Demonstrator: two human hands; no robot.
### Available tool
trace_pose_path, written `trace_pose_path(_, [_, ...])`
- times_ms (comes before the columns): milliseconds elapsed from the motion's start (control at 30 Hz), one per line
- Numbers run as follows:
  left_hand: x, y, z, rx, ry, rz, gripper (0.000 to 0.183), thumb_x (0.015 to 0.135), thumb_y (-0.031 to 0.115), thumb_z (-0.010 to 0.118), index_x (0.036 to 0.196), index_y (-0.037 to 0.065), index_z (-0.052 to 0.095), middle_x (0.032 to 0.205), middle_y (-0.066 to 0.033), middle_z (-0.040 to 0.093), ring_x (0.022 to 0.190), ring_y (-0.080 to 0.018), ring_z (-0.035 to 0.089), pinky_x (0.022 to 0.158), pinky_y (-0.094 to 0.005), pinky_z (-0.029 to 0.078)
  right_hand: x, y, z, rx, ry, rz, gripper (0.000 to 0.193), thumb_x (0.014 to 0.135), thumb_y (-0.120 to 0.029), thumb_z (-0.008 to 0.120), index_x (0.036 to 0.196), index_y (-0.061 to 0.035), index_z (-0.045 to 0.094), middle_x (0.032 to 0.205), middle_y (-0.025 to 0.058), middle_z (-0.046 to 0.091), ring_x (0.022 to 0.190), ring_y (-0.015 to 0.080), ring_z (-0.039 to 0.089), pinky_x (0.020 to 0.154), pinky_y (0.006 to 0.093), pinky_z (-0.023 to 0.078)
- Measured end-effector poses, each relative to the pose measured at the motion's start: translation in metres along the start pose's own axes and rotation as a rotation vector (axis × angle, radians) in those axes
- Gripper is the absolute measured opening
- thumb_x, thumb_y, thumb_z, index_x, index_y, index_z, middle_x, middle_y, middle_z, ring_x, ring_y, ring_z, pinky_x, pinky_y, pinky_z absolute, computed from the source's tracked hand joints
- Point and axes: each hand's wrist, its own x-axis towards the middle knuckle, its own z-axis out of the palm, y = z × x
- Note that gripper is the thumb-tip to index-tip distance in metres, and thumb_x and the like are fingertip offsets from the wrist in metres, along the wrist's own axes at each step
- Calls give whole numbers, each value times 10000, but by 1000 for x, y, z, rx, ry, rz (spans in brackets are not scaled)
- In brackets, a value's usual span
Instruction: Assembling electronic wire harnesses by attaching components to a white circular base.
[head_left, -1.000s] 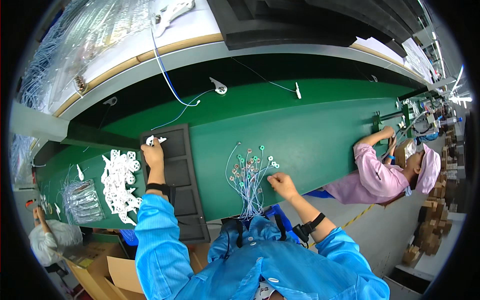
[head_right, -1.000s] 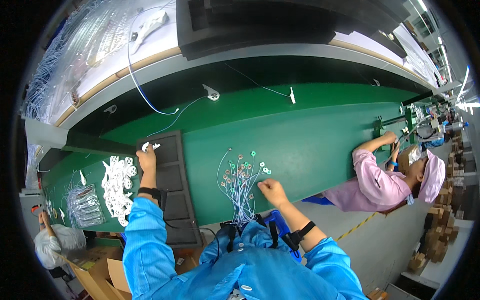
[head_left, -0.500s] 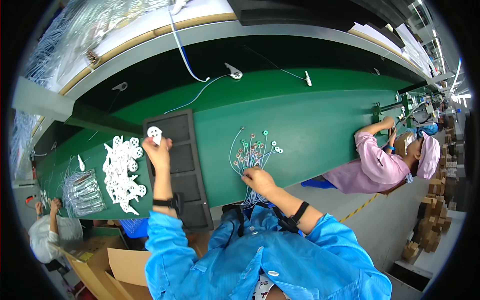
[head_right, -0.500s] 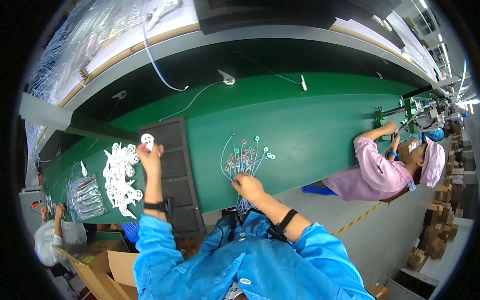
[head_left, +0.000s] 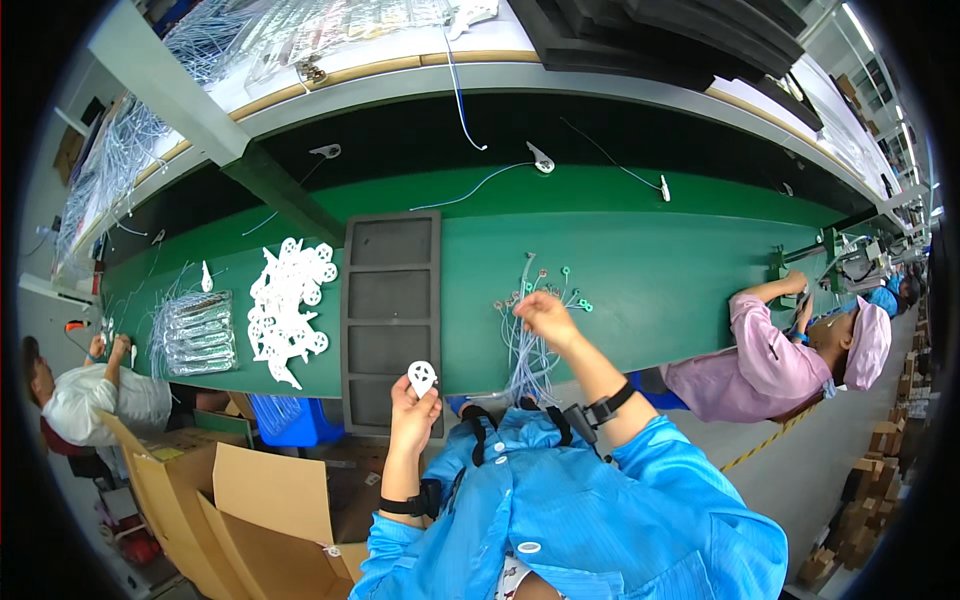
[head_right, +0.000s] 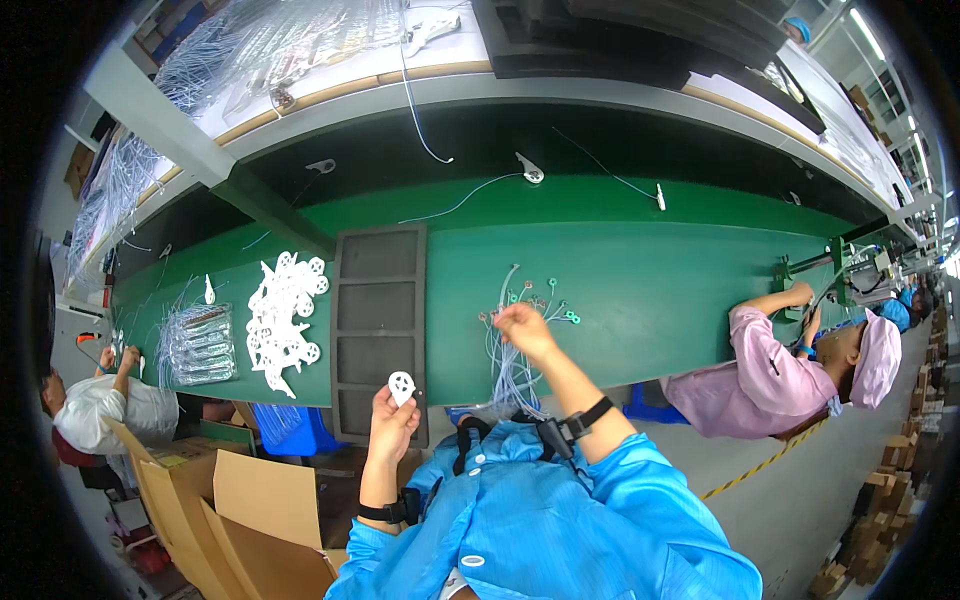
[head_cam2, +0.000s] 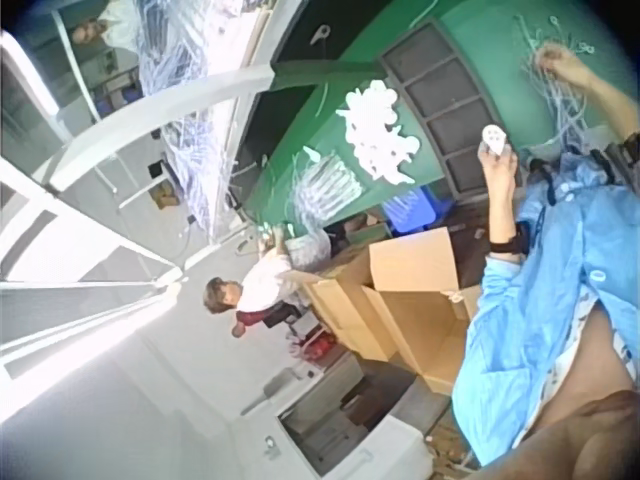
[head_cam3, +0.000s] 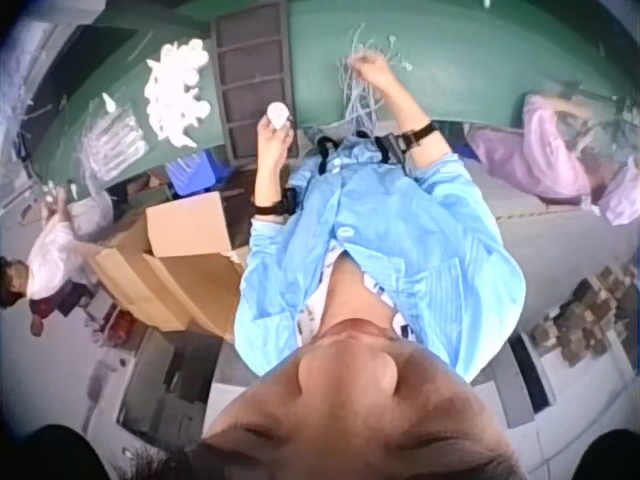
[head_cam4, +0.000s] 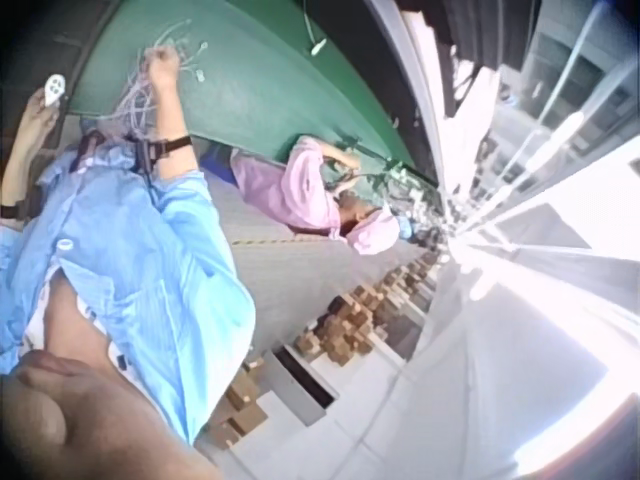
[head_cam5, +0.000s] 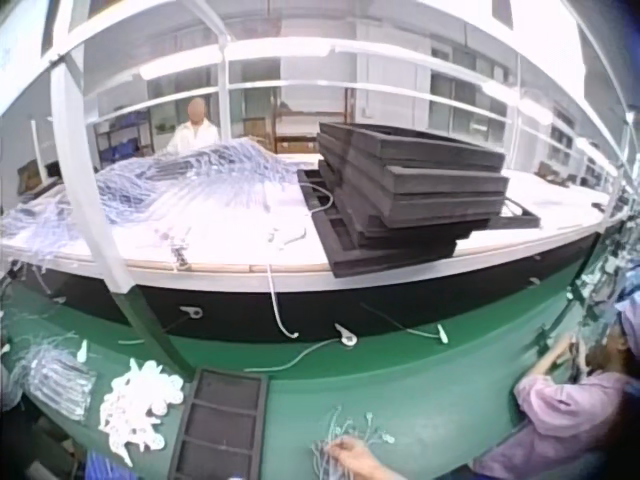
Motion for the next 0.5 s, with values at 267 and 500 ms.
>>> trace_pose_path(267, [-7, -4, 34, 130, -299, -132, 344, 850, -12, 541, 1147, 72, 387, 866, -38, 524, 654, -112, 511, 544, -227, 404, -53, -41, -38, 483, -132, -171, 86, 933, -134, 506, 940, -66, 453, 816, 65, 580, 652, 114, 513, 591, 237, 434])
trace_pose_path(500, [3, -12, 64, 202, -370, -130, 303, 805, -11, 553, 1044, 27, 371, 778, -60, 517, 556, -101, 496, 455, -228, 380, -24, 6, -32, 162, 13, -71, 75, 944, -123, 474, 930, -56, 443, 842, 102, 609, 684, 147, 590, 563, 261, 456])
